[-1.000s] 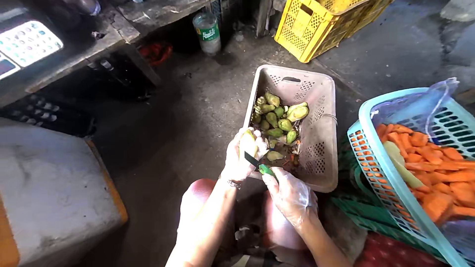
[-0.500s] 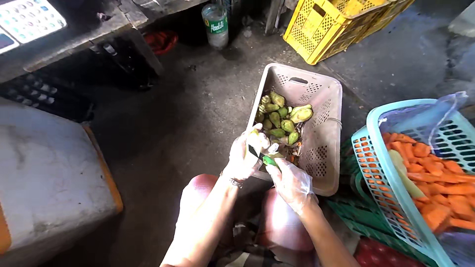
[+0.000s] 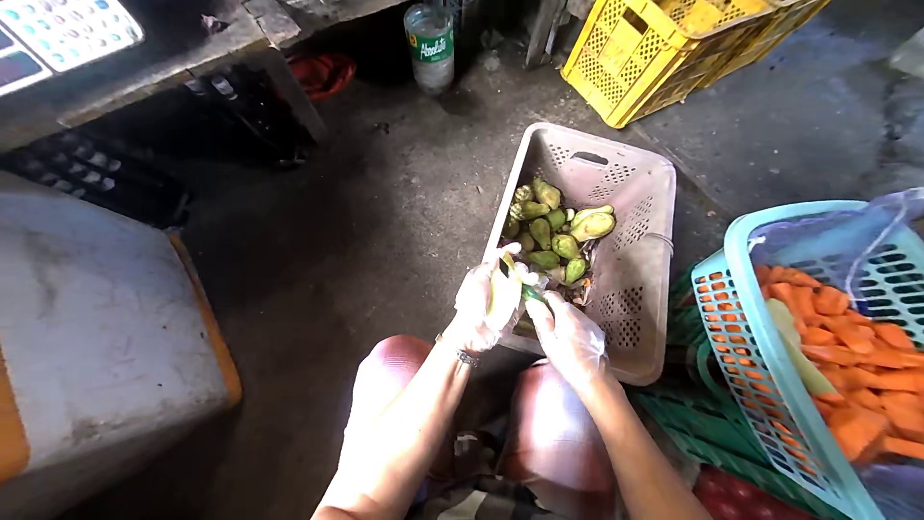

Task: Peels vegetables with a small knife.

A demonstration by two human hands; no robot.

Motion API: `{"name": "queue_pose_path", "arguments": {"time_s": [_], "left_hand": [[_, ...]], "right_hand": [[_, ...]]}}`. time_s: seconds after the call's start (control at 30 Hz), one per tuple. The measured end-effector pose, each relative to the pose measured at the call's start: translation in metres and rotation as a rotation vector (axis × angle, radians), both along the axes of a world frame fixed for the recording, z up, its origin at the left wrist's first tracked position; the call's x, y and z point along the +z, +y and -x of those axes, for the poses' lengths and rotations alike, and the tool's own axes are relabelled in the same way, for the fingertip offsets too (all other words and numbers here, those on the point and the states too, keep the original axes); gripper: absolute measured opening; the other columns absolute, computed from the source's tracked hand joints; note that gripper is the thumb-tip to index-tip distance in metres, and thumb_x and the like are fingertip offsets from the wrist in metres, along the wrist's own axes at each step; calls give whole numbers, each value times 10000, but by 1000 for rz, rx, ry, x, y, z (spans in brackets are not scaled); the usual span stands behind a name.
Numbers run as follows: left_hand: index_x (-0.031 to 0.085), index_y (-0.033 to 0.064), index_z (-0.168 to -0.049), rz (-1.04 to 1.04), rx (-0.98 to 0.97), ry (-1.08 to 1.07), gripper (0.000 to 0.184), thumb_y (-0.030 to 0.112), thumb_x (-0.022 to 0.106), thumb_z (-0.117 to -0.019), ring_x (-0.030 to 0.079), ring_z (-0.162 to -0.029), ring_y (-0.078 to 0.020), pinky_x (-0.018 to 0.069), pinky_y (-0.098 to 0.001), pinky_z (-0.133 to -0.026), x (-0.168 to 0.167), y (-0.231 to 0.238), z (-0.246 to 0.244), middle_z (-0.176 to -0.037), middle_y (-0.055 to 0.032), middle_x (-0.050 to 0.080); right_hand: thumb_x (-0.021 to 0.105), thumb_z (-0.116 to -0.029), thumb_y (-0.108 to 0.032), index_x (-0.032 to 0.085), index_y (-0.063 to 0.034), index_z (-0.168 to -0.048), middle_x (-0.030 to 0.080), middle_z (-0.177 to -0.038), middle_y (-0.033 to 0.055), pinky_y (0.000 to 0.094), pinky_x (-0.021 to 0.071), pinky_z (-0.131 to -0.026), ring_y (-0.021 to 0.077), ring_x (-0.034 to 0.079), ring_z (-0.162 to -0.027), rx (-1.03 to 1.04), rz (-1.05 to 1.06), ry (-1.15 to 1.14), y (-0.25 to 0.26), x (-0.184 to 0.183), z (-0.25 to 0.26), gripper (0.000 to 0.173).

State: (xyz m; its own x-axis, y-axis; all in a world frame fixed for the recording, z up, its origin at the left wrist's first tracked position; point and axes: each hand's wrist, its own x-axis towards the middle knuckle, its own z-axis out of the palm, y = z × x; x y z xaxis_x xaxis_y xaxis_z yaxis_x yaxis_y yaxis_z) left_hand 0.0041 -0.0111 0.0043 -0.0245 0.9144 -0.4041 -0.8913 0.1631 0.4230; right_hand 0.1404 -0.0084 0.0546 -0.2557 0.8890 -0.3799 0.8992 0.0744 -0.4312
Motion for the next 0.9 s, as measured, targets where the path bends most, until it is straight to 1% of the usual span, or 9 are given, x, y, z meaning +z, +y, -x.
{"name": "queue_pose_path", "arguments": {"time_s": [0.07,0.2,0.27,0.37,0.5,0.6,0.7,0.83,0.9], "left_hand": [[559,111,-1284,-23,-63,49,473,326,174,-1113,681,-759,-182,588,-312,-681,-2,1,4,-870,-85,666],[483,118,-1445,31,-175,390,465,367,260,-1121,677,-817,-161,578,-311,-737,9,-3,9,-986,-85,685],[546,85,-1339,103,-161,461,449,381,288,-1121,658,-720,-144,576,-290,-670,16,-4,3,-876,-69,662],[599,57,-1157,192,-131,369,450,421,340,-1105,646,-633,-152,567,-286,-577,17,-2,0,-779,-76,647],[548,66,-1177,209,-118,259,433,407,289,-1114,641,-600,-161,554,-279,-527,14,0,3,-843,-102,664],[568,66,-1216,281,-120,225,426,402,331,-1106,637,-590,-163,545,-279,-509,18,0,3,-809,-101,652],[574,63,-1191,241,-135,239,403,363,315,-1115,619,-568,-134,536,-254,-505,16,0,1,-751,-71,629],[574,45,-1106,214,-116,274,405,365,327,-1116,626,-540,-139,532,-246,-477,14,2,0,-755,-97,663],[570,42,-1139,232,-118,271,421,384,324,-1114,621,-550,-148,528,-253,-486,13,2,0,-786,-107,664]], "right_hand": [[409,-1102,-383,620,-28,-1358,695,-1200,237,566,487,-984,378,664,-1158,-22,14,87,-1,-1,-4,486],[391,-1110,-365,636,-22,-1315,698,-1171,222,548,483,-980,350,664,-1142,-80,27,160,-1,0,-7,469],[380,-1110,-388,633,-43,-1321,701,-1182,211,557,487,-976,351,665,-1154,-84,32,97,0,1,-7,477],[387,-1103,-419,627,-64,-1334,700,-1194,210,572,500,-951,367,670,-1149,-51,23,-3,1,-3,-8,487],[407,-1100,-419,612,-65,-1367,693,-1221,214,578,499,-954,382,663,-1166,25,38,-66,3,0,-13,488],[415,-1100,-407,617,-52,-1354,688,-1225,221,580,494,-954,388,662,-1159,49,32,-63,6,1,-15,482],[428,-1097,-395,628,-40,-1341,688,-1219,234,589,490,-954,398,664,-1151,57,13,-43,7,0,-20,475],[426,-1094,-389,626,-41,-1347,696,-1199,232,594,501,-940,407,671,-1138,123,3,-37,7,-1,-25,474],[442,-1091,-378,630,-35,-1347,698,-1196,240,603,502,-934,416,674,-1128,117,-19,-31,8,-2,-25,468]]}}
